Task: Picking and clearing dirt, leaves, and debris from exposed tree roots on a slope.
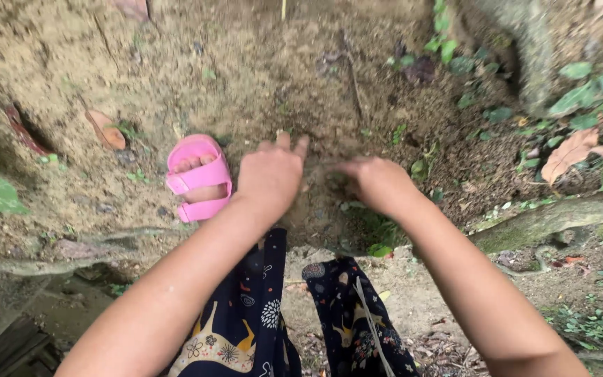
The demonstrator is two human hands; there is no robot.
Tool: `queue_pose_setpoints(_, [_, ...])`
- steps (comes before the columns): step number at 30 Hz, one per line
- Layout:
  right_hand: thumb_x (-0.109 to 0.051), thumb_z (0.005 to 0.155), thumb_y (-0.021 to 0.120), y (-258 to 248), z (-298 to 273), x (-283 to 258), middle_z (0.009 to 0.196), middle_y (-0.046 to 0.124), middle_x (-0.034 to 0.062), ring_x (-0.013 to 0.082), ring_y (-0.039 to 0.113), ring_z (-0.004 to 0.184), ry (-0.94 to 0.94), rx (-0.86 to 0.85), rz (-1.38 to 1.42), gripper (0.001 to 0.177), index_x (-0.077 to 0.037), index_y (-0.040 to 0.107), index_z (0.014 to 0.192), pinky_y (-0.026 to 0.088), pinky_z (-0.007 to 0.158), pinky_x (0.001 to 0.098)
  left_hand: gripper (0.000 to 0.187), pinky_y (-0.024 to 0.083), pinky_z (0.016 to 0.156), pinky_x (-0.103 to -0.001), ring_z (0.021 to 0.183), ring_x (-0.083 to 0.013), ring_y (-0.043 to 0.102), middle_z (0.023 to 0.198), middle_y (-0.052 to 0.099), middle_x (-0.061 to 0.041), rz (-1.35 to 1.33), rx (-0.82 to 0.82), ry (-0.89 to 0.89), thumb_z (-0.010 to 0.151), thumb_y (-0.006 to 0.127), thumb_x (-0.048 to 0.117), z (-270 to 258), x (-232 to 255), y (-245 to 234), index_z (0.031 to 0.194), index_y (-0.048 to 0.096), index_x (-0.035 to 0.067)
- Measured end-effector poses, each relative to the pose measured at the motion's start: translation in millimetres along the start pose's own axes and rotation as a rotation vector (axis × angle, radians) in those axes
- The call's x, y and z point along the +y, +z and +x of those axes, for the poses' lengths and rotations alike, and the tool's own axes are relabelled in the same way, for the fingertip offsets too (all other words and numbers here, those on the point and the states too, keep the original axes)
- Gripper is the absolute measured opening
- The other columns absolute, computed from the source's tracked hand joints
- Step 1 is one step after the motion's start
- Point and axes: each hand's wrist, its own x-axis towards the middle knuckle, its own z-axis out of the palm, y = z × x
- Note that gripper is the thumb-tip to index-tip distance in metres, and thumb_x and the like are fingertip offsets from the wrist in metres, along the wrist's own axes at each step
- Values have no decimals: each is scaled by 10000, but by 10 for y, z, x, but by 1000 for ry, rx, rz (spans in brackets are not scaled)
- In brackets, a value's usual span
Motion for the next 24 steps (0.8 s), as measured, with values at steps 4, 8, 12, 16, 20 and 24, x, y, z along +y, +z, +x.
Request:
queue_pose_setpoints(4, [-154,850,776,-412,-144,208,1211,739,101,265,738,936,67,-22,111,370,-128,745,1218,575,871,418,385,574,714,-429,954,-338,677,1018,668,-149,-171,367,80,778,721,267,269,-140,-523,1109,729,71])
queue_pose_setpoints(8, [-169,876,780,-1087,-55,249,1140,758,86,217,738,822,352,95,253,263,-145,761,1138,597,783,367,251,580,863,-405,1062,-301,677,1081,683,-108,-127,350,158,898,683,101,641,-197,-646,1147,715,114])
queue_pose_setpoints(12, [-154,906,803,-1378,-44,437,1001,732,78,206,689,802,438,423,372,157,-46,729,993,555,704,333,475,575,825,-385,1014,-284,665,1324,671,-157,-5,561,308,823,654,42,1085,-114,-911,1296,679,75])
queue_pose_setpoints(16, [-89,973,749,-1567,143,513,1029,729,67,184,714,889,340,609,445,76,-59,748,1043,562,771,308,488,574,954,-358,1146,-288,646,1387,630,-129,83,727,289,897,656,3,1653,-252,-1343,1381,632,57])
queue_pose_setpoints(20, [-72,960,790,-2056,787,421,1141,724,97,225,726,995,206,746,278,204,-61,736,1156,591,851,328,482,570,949,-392,1123,-322,622,1435,606,-124,-63,816,237,933,693,10,2011,-267,-1662,1407,615,51])
queue_pose_setpoints(24, [-56,894,798,-2472,1658,391,1169,692,166,278,708,911,121,929,268,354,-26,687,1229,585,791,372,456,580,932,-406,1097,-334,652,1354,597,-182,-79,874,209,904,679,21,2337,-336,-1527,1357,628,-4])
